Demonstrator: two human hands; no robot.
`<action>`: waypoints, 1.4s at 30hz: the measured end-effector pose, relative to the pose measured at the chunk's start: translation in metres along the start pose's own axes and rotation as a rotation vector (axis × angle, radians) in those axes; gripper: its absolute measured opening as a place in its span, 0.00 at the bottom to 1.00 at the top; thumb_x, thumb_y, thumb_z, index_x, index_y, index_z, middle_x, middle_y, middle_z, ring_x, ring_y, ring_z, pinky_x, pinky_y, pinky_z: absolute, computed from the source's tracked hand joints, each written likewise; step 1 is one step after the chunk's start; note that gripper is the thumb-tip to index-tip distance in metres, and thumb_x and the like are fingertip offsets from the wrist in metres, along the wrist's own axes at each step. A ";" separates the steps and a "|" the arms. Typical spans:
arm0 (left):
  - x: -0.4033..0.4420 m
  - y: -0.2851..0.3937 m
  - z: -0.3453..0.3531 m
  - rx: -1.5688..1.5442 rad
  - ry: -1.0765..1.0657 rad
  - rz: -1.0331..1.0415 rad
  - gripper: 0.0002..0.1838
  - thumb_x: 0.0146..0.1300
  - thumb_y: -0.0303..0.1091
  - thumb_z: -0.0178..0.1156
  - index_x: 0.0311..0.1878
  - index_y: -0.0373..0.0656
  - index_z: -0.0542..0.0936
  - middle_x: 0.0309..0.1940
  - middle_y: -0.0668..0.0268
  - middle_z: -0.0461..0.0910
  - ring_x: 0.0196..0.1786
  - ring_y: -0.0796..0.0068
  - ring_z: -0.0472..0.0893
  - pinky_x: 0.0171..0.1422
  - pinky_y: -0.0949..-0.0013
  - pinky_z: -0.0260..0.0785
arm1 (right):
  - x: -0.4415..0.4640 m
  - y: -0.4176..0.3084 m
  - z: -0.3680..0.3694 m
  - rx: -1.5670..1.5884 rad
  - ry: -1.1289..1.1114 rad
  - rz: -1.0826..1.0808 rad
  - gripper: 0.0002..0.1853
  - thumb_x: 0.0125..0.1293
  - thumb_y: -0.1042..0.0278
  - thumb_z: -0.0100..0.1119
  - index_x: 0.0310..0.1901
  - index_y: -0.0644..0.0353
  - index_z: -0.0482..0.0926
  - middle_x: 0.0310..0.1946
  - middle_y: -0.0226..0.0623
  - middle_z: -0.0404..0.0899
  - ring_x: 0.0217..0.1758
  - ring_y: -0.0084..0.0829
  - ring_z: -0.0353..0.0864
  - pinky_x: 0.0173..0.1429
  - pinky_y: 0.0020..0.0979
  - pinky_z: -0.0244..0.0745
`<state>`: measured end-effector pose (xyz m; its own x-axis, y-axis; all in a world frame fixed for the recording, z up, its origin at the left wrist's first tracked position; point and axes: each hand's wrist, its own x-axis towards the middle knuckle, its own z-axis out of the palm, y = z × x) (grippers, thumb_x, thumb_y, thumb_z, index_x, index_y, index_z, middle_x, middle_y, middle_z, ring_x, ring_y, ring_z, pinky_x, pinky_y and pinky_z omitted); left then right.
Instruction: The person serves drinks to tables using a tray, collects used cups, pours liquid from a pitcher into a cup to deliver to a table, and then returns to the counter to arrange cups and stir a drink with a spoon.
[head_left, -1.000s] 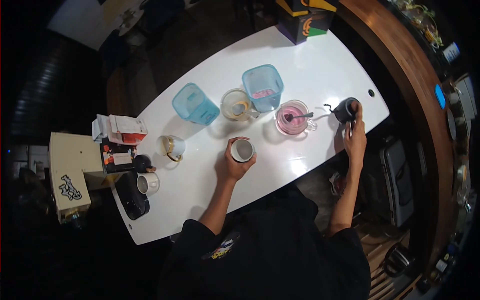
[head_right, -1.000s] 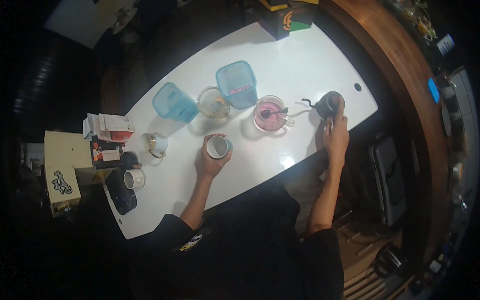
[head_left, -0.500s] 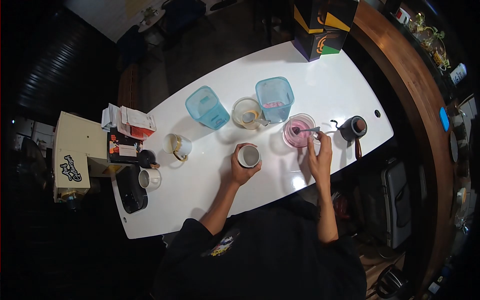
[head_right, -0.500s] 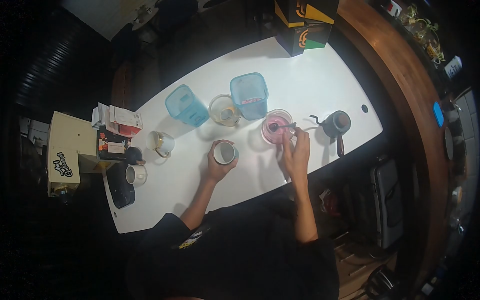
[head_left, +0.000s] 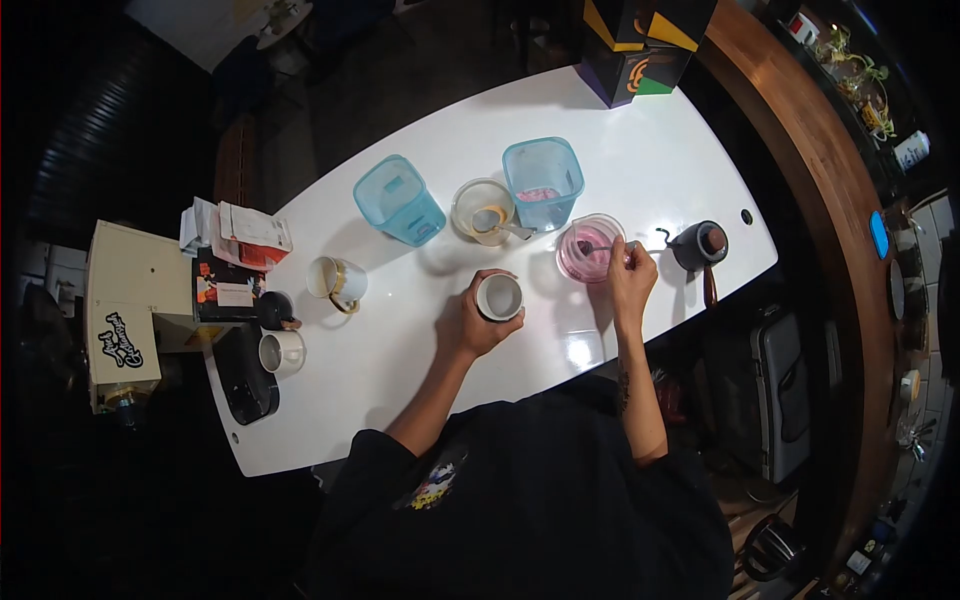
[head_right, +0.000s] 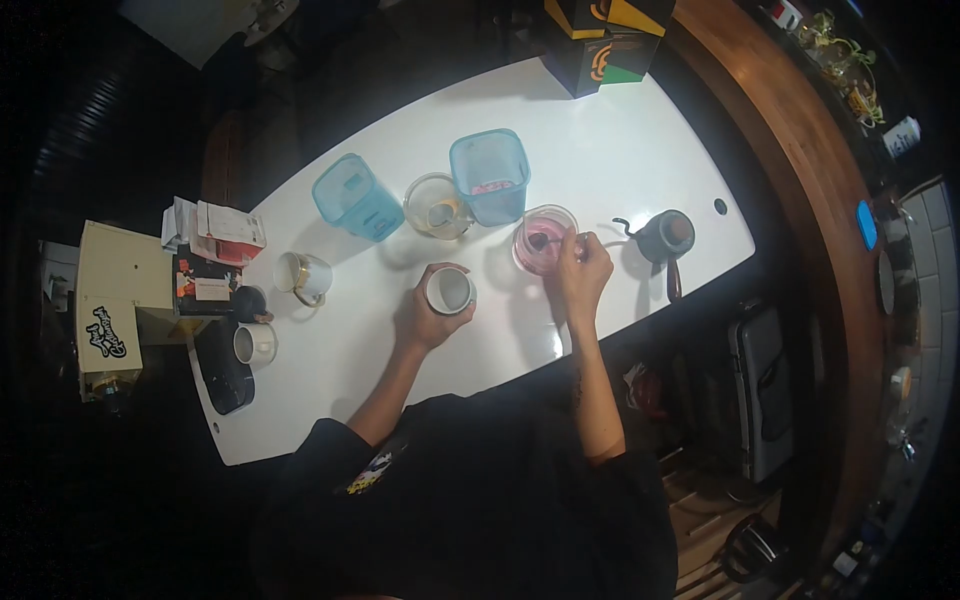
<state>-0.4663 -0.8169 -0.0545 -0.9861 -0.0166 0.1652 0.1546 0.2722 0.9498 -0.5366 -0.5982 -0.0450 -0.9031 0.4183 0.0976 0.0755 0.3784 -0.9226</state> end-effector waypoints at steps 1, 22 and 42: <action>0.001 0.003 0.000 -0.007 -0.020 -0.028 0.24 0.43 0.30 0.69 0.47 0.41 0.74 0.41 0.66 0.78 0.43 0.76 0.78 0.51 0.69 0.70 | 0.001 0.004 -0.001 -0.011 -0.008 -0.021 0.20 0.63 0.61 0.58 0.22 0.72 0.71 0.16 0.49 0.72 0.20 0.29 0.67 0.28 0.35 0.64; 0.014 0.005 0.031 0.004 -0.111 -0.005 0.29 0.40 0.32 0.72 0.48 0.43 0.73 0.40 0.59 0.81 0.45 0.63 0.82 0.51 0.64 0.73 | 0.019 -0.108 -0.072 -0.250 -0.440 -0.547 0.14 0.53 0.74 0.63 0.21 0.66 0.65 0.16 0.33 0.68 0.21 0.17 0.65 0.26 0.24 0.62; 0.013 0.000 0.031 -0.055 -0.169 -0.042 0.27 0.43 0.28 0.71 0.49 0.42 0.72 0.44 0.65 0.78 0.48 0.74 0.77 0.56 0.68 0.69 | 0.009 -0.104 -0.089 -0.162 -0.371 -0.490 0.13 0.49 0.74 0.65 0.21 0.65 0.68 0.17 0.36 0.69 0.23 0.27 0.68 0.30 0.28 0.64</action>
<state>-0.4809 -0.7871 -0.0608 -0.9872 0.1364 0.0822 0.1113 0.2220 0.9687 -0.5148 -0.5600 0.0852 -0.9333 -0.1383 0.3313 -0.3468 0.5857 -0.7326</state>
